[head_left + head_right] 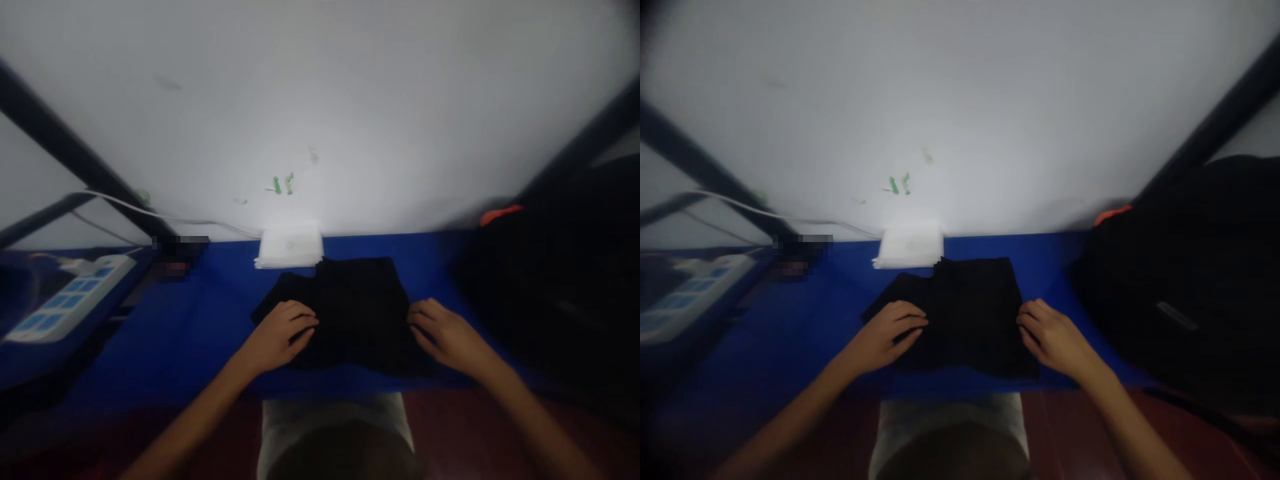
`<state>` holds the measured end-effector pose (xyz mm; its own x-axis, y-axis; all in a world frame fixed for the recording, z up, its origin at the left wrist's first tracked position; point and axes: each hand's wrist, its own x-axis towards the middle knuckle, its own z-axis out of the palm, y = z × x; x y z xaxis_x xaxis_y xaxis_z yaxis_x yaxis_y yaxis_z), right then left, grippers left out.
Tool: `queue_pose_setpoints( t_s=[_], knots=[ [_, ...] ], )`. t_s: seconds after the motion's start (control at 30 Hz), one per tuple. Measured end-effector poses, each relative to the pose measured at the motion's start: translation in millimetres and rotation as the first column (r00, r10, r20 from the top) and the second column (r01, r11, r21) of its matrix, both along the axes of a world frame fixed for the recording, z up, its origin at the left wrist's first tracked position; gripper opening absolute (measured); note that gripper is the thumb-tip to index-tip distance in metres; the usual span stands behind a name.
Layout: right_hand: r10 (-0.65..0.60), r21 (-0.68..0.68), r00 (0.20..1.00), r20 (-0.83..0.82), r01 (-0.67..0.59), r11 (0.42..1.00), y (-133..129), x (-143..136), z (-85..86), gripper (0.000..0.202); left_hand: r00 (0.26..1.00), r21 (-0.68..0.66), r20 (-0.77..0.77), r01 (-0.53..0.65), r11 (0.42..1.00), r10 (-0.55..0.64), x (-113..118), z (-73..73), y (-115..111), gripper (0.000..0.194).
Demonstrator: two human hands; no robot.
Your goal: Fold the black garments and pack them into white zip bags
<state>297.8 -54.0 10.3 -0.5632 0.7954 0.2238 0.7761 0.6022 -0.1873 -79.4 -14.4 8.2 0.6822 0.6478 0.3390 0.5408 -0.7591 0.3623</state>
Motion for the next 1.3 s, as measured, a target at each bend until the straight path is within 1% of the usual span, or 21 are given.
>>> queue_pose_setpoints(
  t_s=[0.07,0.13,0.2,0.27,0.33,0.37,0.47,0.53,0.57,0.63,0.67,0.7,0.73,0.77,0.83,0.9,0.97,1.03,1.1,1.17,1.3],
  knots=[
    [-0.011,-0.002,1.000,-0.010,0.011,1.000,2.1,-3.5,3.5,0.016,0.976,0.084,0.063,-0.211,0.974,0.206,-14.1,-5.2,1.1,0.017],
    [-0.024,0.006,0.999,-0.025,0.025,1.000,5.4,-6.6,7.5,0.017,0.881,0.114,0.109,-0.472,0.874,0.461,-31.5,-11.3,3.1,0.021],
    [-0.037,0.006,0.998,-0.046,0.037,0.999,9.4,-10.4,10.9,0.018,0.766,0.005,0.098,-0.639,0.769,0.635,-48.6,-18.1,4.3,0.034],
    [-0.055,-0.003,0.995,-0.085,0.055,0.998,13.4,-16.3,13.4,0.019,0.720,-0.190,0.072,-0.669,0.718,0.690,-61.1,-23.6,4.0,0.042],
    [-0.078,-0.020,0.985,-0.156,0.076,0.997,17.0,-25.9,15.7,0.021,0.730,-0.330,0.113,-0.613,0.718,0.674,-65.4,-24.6,2.7,0.040],
    [-0.087,-0.034,0.975,-0.205,0.082,0.996,18.8,-32.4,17.2,0.022,0.736,-0.354,0.159,-0.579,0.734,0.658,-63.9,-22.8,2.1,0.038],
    [-0.137,-0.145,0.911,-0.389,0.087,0.986,25.2,-59.7,23.7,0.026,0.713,-0.335,0.345,-0.513,0.790,0.610,-44.3,-8.8,1.2,0.032],
    [-0.226,-0.315,0.824,-0.520,0.061,0.947,31.5,-83.3,29.3,0.031,0.694,-0.302,0.453,-0.472,0.828,0.560,-20.5,4.3,0.8,0.030],
    [-0.280,-0.428,0.767,-0.577,0.008,0.904,35.4,-95.7,31.9,0.035,0.698,-0.273,0.492,-0.444,0.853,0.521,-6.4,10.8,0.3,0.029],
    [-0.415,-0.654,0.637,-0.649,-0.188,0.733,44.0,-119.1,35.9,0.041,0.743,-0.181,0.524,-0.381,0.907,0.417,23.4,21.8,-2.0,0.027],
    [-0.496,-0.721,0.576,-0.649,-0.258,0.643,48.3,-128.6,36.9,0.044,0.769,-0.129,0.530,-0.344,0.930,0.358,37.9,26.0,-3.9,0.026],
    [-0.548,-0.747,0.526,-0.650,-0.310,0.588,52.2,-135.9,37.3,0.044,0.797,-0.086,0.530,-0.291,0.953,0.291,51.1,29.4,-6.3,0.024],
    [-0.579,-0.750,0.483,-0.657,-0.341,0.567,55.5,-140.4,37.1,0.040,0.822,-0.048,0.527,-0.224,0.974,0.215,62.5,32.0,-9.0,0.023],
    [-0.589,-0.739,0.450,-0.671,-0.346,0.578,58.0,-142.0,36.6,0.035,0.841,-0.012,0.525,-0.147,0.989,0.132,71.6,34.1,-11.7,0.023],
    [-0.555,-0.687,0.417,-0.720,-0.316,0.654,60.5,-136.0,35.5,0.026,0.858,0.028,0.514,-0.012,1.000,-0.004,81.6,36.9,-16.4,0.024],
    [-0.508,-0.638,0.419,-0.753,-0.270,0.721,59.8,-119.3,35.4,0.021,0.858,0.037,0.511,0.042,0.998,-0.055,81.9,38.4,-17.9,0.026],
    [-0.498,-0.622,0.428,-0.754,-0.221,0.751,57.1,-95.5,36.3,0.022,0.852,0.014,0.523,-0.007,1.000,-0.002,76.5,37.6,-14.9,0.022],
    [-0.537,-0.645,0.440,-0.720,-0.137,0.752,53.9,-68.7,36.0,0.023,0.843,-0.064,0.522,-0.114,0.991,0.131,70.2,33.5,-7.9,0.016],
    [-0.546,-0.642,0.496,-0.675,-0.030,0.766,51.1,-42.7,32.4,0.021,0.842,-0.204,0.460,-0.207,0.957,0.280,66.7,26.4,1.2,0.014],
    [-0.514,-0.610,0.597,-0.616,0.052,0.791,49.0,-20.6,24.1,0.020,0.868,-0.348,0.327,-0.255,0.902,0.372,66.8,18.1,9.9,0.021],
    [-0.421,-0.460,0.807,-0.413,0.214,0.862,45.6,7.2,-1.4,0.018,0.926,-0.483,0.069,-0.294,0.825,0.371,74.7,6.2,20.9,0.043]
  ],
)
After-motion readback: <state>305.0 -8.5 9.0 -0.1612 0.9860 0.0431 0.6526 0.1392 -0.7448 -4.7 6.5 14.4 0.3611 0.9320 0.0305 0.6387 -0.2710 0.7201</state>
